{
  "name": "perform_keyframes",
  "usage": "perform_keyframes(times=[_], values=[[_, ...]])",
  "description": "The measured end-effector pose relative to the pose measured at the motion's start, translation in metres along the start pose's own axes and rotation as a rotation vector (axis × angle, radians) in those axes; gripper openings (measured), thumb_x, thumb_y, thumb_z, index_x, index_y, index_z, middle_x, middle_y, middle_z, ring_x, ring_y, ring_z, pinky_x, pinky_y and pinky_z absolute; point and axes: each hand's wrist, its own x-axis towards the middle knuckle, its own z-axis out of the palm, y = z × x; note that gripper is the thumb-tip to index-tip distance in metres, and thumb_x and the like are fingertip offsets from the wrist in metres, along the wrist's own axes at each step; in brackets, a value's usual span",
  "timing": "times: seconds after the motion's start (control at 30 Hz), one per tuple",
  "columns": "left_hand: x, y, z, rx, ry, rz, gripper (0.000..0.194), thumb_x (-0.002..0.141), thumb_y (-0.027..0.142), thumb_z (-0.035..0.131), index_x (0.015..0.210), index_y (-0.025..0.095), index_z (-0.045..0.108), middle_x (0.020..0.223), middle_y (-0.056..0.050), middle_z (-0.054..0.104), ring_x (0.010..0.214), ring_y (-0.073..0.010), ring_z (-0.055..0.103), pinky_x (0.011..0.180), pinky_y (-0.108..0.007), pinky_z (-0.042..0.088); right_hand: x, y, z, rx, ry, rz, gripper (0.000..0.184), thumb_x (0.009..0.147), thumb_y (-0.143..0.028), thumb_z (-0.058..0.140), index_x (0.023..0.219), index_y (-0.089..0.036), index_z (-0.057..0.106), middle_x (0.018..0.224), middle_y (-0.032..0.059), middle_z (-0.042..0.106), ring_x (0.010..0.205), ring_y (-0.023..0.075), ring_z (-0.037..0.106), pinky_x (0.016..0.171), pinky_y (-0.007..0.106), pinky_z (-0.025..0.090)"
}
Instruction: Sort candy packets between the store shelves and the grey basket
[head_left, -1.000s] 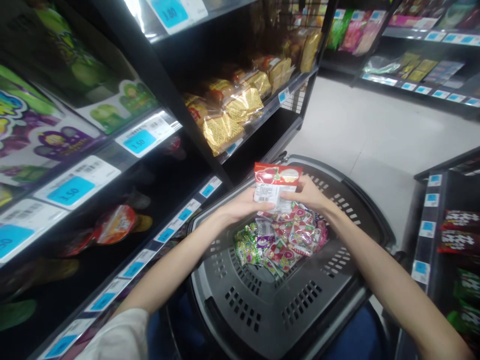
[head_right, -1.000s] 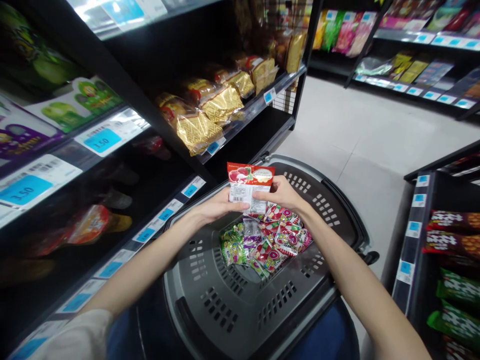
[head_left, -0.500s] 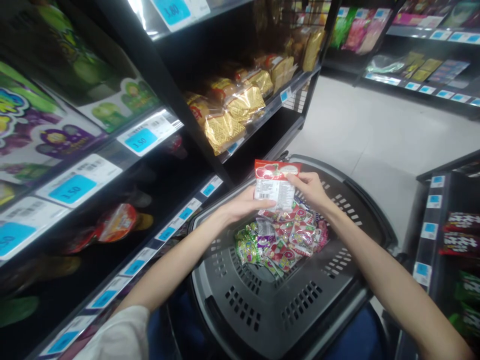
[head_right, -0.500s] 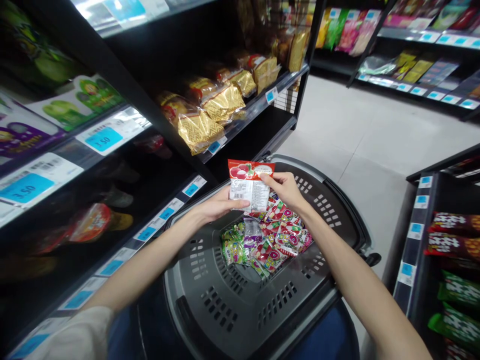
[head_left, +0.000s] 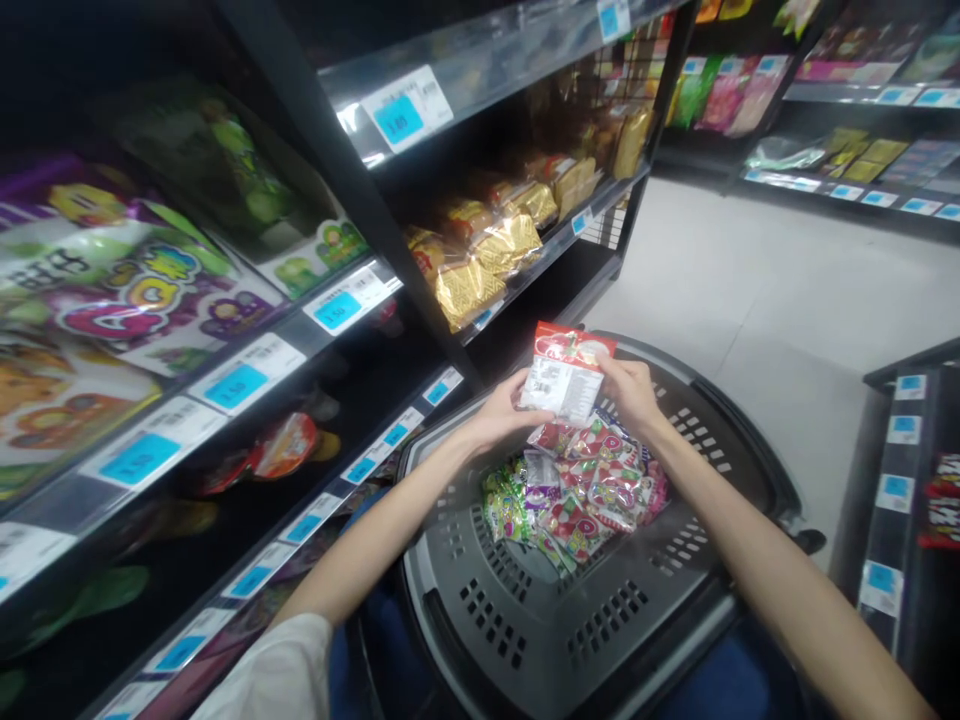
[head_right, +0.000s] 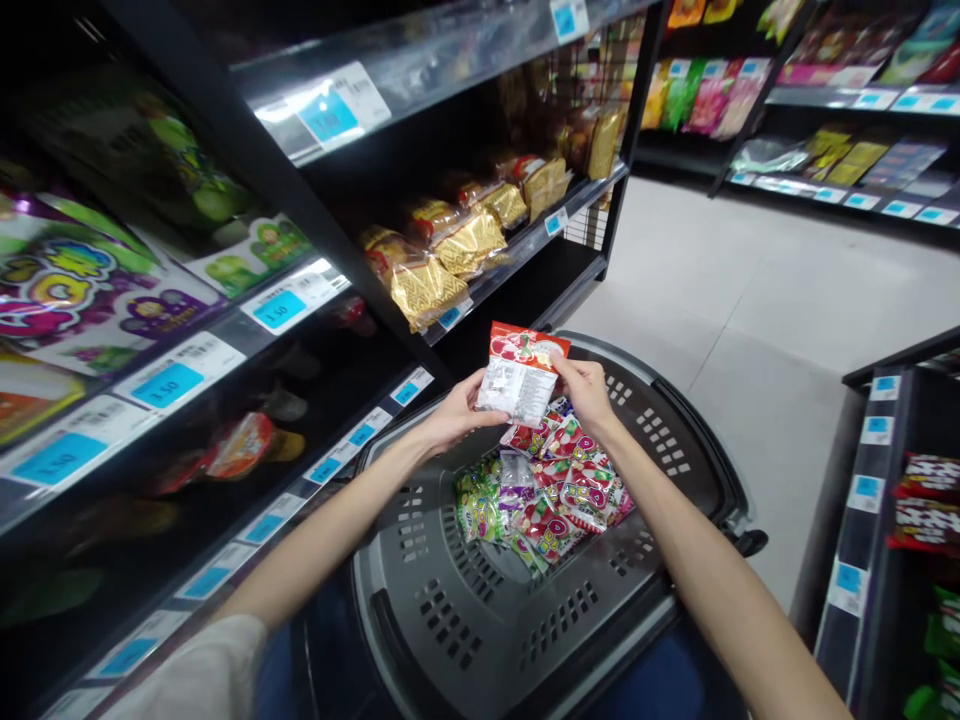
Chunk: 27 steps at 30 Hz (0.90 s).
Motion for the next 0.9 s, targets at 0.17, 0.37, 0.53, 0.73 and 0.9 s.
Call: perform_keyframes(times=[0.17, 0.37, 0.53, 0.73, 0.9], values=[[0.000, -0.001, -0.002, 0.025, 0.058, 0.021, 0.071, 0.060, 0.023, 0.091, 0.123, 0.016, 0.059, 0.128, -0.011, 0.066, 0.119, -0.0233, 0.061, 0.104, -0.035, 0.047, 0.001, -0.001, -0.003, 0.038, 0.017, 0.015, 0.047, 0.068, -0.064, 0.079, 0.064, -0.018, 0.073, 0.070, 0.0051, 0.072, 0.061, 0.0192, 0.065, 0.055, 0.030, 0.054], [-0.011, 0.004, 0.009, 0.277, 0.172, 0.072, 0.066, 0.063, 0.021, 0.087, 0.124, 0.015, 0.062, 0.124, -0.011, 0.067, 0.110, -0.0231, 0.065, 0.100, -0.035, 0.050, -0.014, 0.005, -0.022, 0.004, -0.064, 0.024, 0.046, 0.068, -0.065, 0.079, 0.068, -0.019, 0.075, 0.069, 0.0052, 0.071, 0.059, 0.0196, 0.065, 0.056, 0.032, 0.056], [-0.022, 0.001, 0.027, 0.320, 0.142, 0.033, 0.071, 0.067, 0.019, 0.083, 0.133, 0.019, 0.057, 0.130, -0.011, 0.065, 0.113, -0.0251, 0.064, 0.101, -0.039, 0.050, -0.028, -0.015, -0.044, -0.286, -0.090, -0.135, 0.045, 0.077, -0.060, 0.073, 0.060, -0.018, 0.073, 0.056, 0.0032, 0.066, 0.051, 0.0168, 0.059, 0.052, 0.028, 0.049], [-0.011, -0.006, 0.020, 0.287, 0.096, -0.024, 0.072, 0.064, 0.017, 0.082, 0.132, 0.017, 0.057, 0.126, -0.012, 0.065, 0.111, -0.0276, 0.063, 0.098, -0.043, 0.051, -0.015, -0.029, -0.031, -0.493, -0.161, -0.242, 0.046, 0.084, -0.056, 0.066, 0.060, -0.017, 0.072, 0.056, 0.0009, 0.064, 0.052, 0.0136, 0.052, 0.050, 0.026, 0.039], [-0.048, 0.000, 0.010, 0.294, 0.211, 0.081, 0.076, 0.068, 0.016, 0.078, 0.139, 0.020, 0.053, 0.131, -0.013, 0.063, 0.115, -0.0277, 0.061, 0.099, -0.042, 0.050, 0.000, -0.012, -0.020, -0.596, -0.337, -0.164, 0.050, 0.083, -0.057, 0.066, 0.055, -0.015, 0.069, 0.049, 0.0005, 0.057, 0.048, 0.0115, 0.045, 0.048, 0.025, 0.032]])
